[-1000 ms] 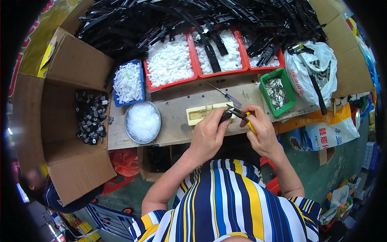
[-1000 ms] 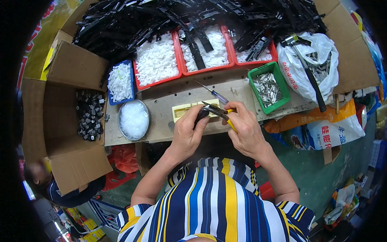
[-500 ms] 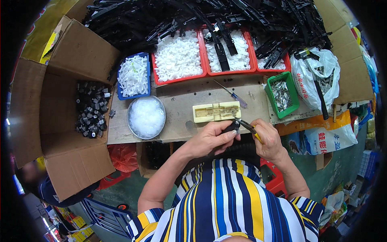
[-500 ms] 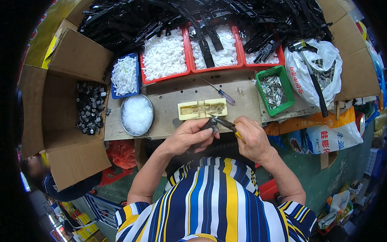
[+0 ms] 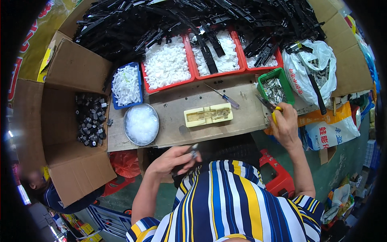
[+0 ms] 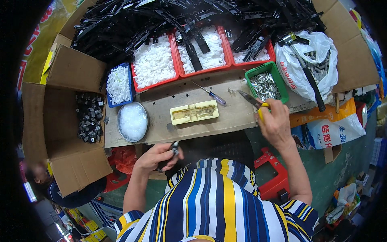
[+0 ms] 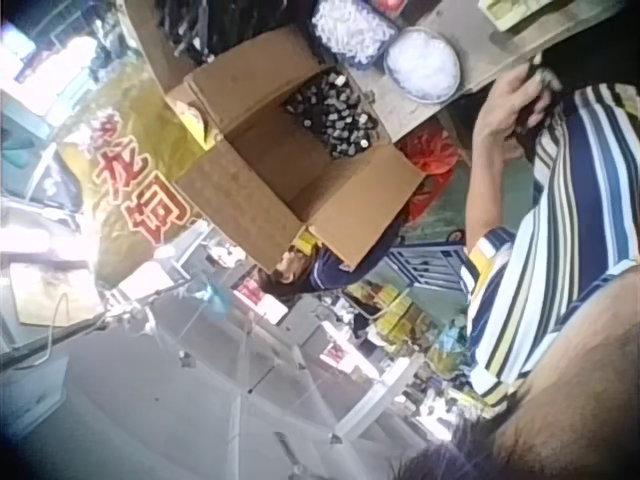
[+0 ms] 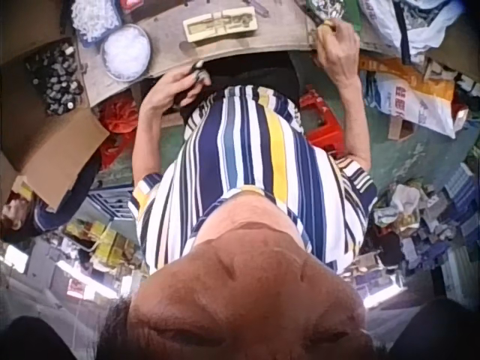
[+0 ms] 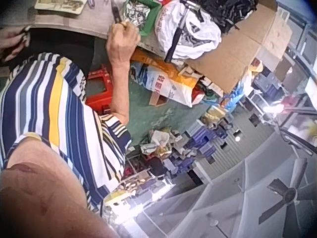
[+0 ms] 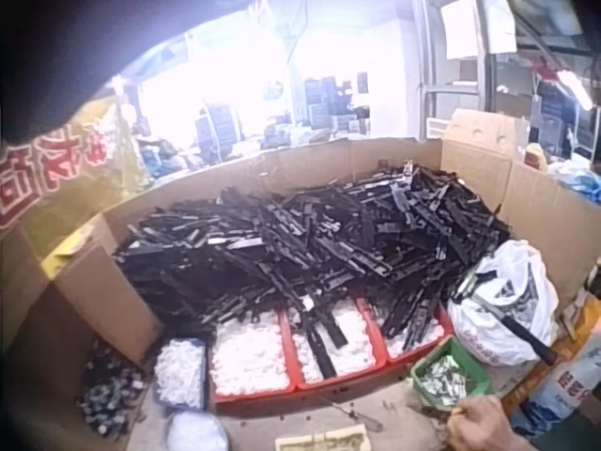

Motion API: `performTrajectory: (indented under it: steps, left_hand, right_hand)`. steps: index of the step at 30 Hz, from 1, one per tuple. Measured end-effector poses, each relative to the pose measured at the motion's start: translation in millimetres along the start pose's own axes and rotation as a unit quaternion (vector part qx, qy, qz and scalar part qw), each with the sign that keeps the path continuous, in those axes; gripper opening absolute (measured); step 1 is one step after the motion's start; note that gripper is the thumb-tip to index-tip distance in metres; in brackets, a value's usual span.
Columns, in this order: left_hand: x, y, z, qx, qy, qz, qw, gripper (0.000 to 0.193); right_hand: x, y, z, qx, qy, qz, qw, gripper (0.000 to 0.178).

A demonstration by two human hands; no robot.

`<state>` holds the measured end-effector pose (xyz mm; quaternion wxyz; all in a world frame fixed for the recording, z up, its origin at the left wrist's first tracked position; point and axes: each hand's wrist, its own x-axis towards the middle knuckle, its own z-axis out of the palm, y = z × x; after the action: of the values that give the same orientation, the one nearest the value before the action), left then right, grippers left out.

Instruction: The person assembles small lock mechanisms at a workbench. They pick up lock bodies, pins, and white plastic components, insert them into a wooden jig, and use pliers and a hammer to secure the parts. The process is repeated for multiple units, with finished locks placed into a cardboard box.

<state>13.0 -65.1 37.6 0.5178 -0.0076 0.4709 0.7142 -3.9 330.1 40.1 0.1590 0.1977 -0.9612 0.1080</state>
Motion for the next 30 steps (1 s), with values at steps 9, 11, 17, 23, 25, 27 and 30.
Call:
performTrajectory:
  steps: [9, 11, 17, 23, 25, 27, 30]
  left_hand:
    - [-69, -103, -62, -0.013, 0.240, -0.063, 0.969, 0.027]
    - [-73, -125, -75, -0.027, 0.272, -0.080, 0.959, 0.025]
    - [-81, -199, -125, -0.008, 0.362, -0.112, 0.925, 0.026]
    - [-89, -275, -159, 0.055, 0.443, -0.135, 0.885, 0.029]
    - [-93, -301, -170, 0.119, 0.470, -0.162, 0.859, 0.032]
    - [-104, -364, -191, 0.227, 0.536, -0.130, 0.803, 0.049]
    - [-103, -354, -187, 0.246, 0.545, -0.147, 0.788, 0.062]
  right_hand:
    - [-19, 17, 42, -0.077, 0.032, 0.016, 0.996, 0.023]
    - [-14, 5, 47, -0.096, 0.042, 0.045, 0.993, 0.021]
    - [10, -9, 58, -0.102, 0.045, 0.102, 0.989, 0.016]
    - [10, -2, 43, -0.052, 0.029, 0.106, 0.993, 0.024]
    - [9, -4, 35, -0.043, 0.043, 0.101, 0.993, 0.026]
    - [15, -13, 26, -0.034, 0.041, 0.074, 0.996, 0.027]
    - [24, -30, 29, -0.008, 0.009, 0.054, 0.998, 0.025]
